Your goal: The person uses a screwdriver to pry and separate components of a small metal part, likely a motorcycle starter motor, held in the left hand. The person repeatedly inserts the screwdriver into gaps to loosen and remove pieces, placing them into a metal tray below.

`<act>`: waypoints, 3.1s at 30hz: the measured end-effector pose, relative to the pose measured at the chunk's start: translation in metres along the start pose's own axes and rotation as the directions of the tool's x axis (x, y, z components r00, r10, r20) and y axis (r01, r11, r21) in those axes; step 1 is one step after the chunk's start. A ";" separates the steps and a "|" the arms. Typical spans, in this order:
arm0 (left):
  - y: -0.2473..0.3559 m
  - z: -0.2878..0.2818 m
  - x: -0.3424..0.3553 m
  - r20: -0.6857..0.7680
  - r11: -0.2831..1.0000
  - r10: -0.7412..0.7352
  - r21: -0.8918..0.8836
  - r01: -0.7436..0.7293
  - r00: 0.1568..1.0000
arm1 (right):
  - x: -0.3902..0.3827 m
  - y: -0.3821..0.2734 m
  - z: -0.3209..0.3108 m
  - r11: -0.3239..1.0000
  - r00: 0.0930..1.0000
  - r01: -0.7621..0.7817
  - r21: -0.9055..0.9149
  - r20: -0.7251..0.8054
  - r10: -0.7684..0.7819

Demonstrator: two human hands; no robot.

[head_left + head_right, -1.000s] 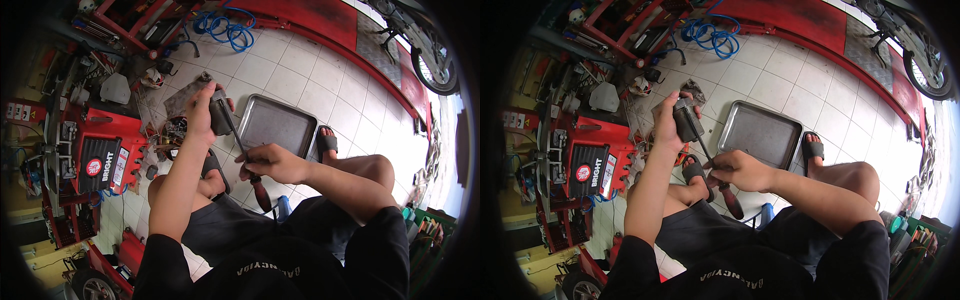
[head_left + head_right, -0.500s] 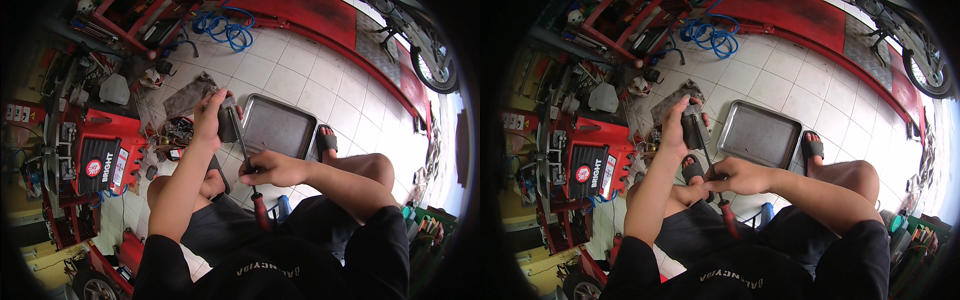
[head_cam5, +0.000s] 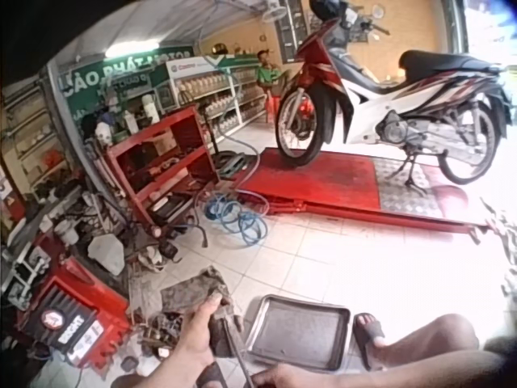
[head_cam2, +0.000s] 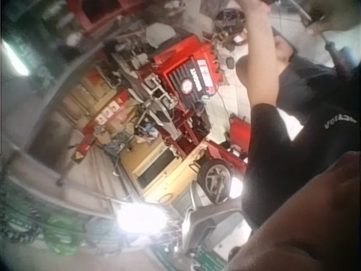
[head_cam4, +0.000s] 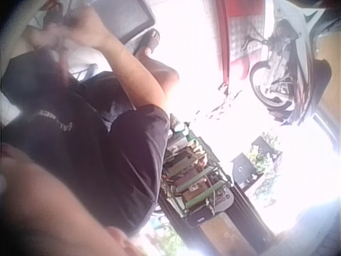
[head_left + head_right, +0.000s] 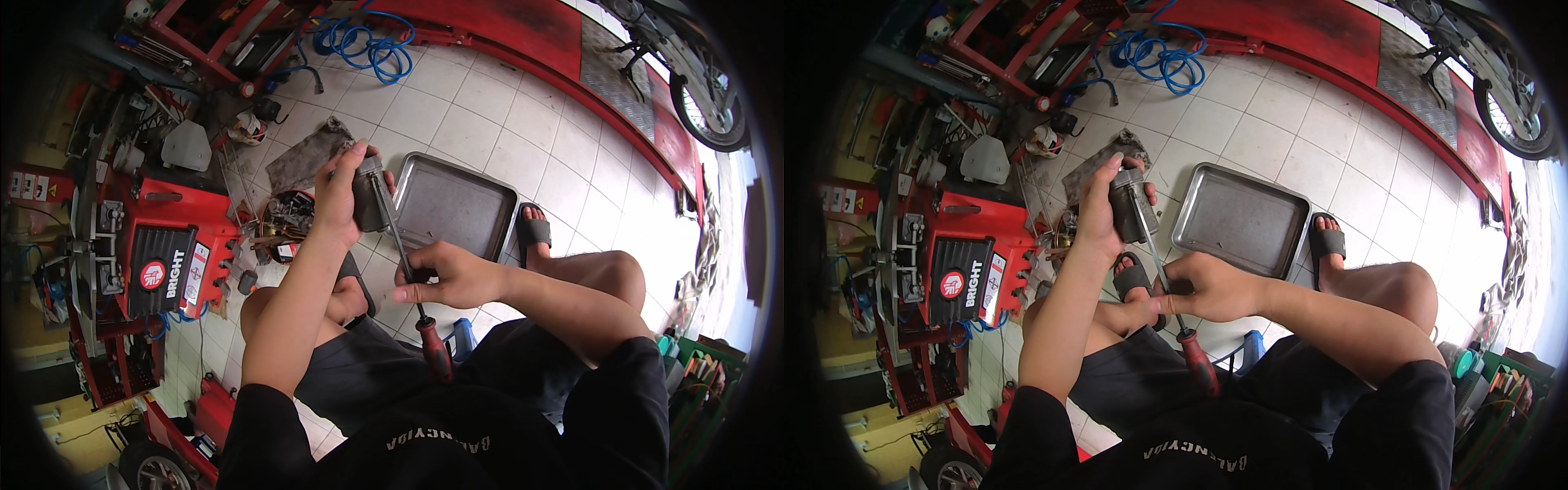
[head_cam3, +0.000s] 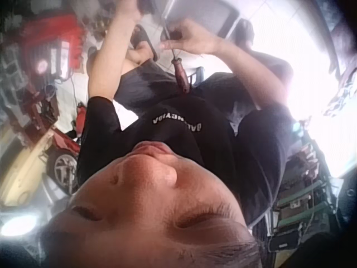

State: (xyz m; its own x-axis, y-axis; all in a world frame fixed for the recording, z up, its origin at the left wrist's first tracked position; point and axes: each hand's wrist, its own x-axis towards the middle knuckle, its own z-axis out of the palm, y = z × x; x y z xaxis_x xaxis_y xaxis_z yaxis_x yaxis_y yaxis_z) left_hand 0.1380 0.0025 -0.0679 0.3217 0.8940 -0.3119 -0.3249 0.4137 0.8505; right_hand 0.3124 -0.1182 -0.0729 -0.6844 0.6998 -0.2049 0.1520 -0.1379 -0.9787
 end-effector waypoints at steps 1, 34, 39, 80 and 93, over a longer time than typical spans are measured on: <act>0.000 0.001 0.000 0.002 1.000 0.001 0.000 -0.001 1.000 | 0.001 0.003 0.003 0.995 1.000 0.019 0.098 -0.007 -0.019; -0.007 0.002 0.003 0.022 0.999 -0.038 -0.002 0.038 0.999 | -0.005 -0.007 0.010 0.945 0.996 -0.026 0.326 -0.071 0.052; -0.006 0.008 0.001 0.017 0.998 -0.035 -0.054 0.036 0.999 | -0.007 -0.017 0.008 0.880 0.993 -0.082 0.469 -0.037 0.112; -0.014 0.010 0.006 0.014 0.998 -0.063 -0.012 0.063 0.998 | -0.012 -0.022 0.003 0.977 0.992 -0.112 0.183 -0.040 0.121; -0.013 0.012 0.002 0.033 0.998 -0.055 -0.013 0.056 0.998 | -0.008 -0.009 0.012 0.895 0.992 -0.066 0.441 -0.066 0.106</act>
State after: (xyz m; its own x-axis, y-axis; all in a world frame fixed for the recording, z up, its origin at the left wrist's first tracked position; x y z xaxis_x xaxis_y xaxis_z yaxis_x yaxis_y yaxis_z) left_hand 0.1532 -0.0034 -0.0743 0.3685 0.8635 -0.3443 -0.3178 0.4651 0.8263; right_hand 0.3081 -0.1307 -0.0630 -0.6157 0.7261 -0.3061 -0.1329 -0.4786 -0.8679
